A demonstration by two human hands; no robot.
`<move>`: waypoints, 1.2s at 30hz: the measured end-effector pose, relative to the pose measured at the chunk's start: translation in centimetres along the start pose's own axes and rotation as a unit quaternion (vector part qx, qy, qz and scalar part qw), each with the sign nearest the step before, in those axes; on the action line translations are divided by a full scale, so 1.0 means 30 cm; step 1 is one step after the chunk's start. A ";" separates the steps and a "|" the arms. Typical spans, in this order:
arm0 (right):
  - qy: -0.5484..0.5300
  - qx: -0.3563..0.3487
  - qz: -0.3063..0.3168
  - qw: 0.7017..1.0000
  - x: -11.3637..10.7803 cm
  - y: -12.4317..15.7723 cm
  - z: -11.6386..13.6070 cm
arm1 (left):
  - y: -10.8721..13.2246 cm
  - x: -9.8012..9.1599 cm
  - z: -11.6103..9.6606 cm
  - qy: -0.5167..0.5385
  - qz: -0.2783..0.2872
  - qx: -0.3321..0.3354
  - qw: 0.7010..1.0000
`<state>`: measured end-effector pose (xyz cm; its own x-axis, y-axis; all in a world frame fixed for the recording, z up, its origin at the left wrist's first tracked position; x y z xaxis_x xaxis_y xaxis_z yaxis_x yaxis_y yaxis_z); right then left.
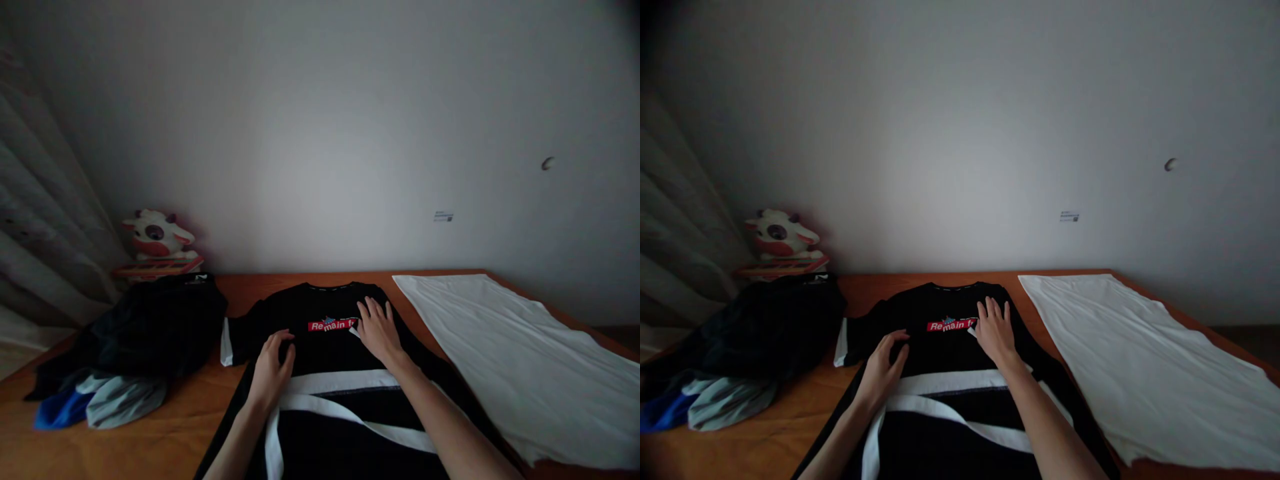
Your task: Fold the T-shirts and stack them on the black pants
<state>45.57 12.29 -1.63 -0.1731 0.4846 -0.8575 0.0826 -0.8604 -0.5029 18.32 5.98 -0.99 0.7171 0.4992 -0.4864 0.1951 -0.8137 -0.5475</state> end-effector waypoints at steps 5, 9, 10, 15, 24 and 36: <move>-0.157 0.016 -0.033 0.987 -0.017 0.023 0.202 | 0.004 -0.006 -0.011 0.017 -0.001 0.003 1.000; -0.289 0.013 -0.086 0.953 -0.010 0.055 0.306 | 0.002 -0.020 -0.014 0.035 -0.022 -0.004 0.999; -0.314 0.014 -0.095 0.944 -0.009 0.064 0.312 | 0.000 -0.023 -0.015 0.038 -0.028 -0.007 0.999; -0.431 0.058 -0.061 0.898 0.004 0.087 0.288 | 0.004 -0.029 -0.025 0.051 -0.041 -0.011 0.998; -0.501 0.094 -0.069 0.857 0.029 0.088 0.267 | -0.051 -0.171 -0.054 -0.041 -0.148 -0.018 0.988; -0.509 0.100 -0.070 0.852 0.037 0.083 0.269 | -0.275 -0.281 0.269 -0.388 0.092 -0.191 0.897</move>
<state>37.65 9.41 -2.94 -0.9379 0.2836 -0.1999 -0.1596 -0.8642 -0.4771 5.27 10.90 2.14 0.1072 0.2824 -0.9533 0.4429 -0.8720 -0.2085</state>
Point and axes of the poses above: each hand's wrist, its own y-axis away from the middle knuckle, its own x-axis out of the palm, z = x × y, the point moved 5 cm from there along -y, towards the middle knuckle, and after that the axes turned 11 degrees about -z, right-handed, at the moved point
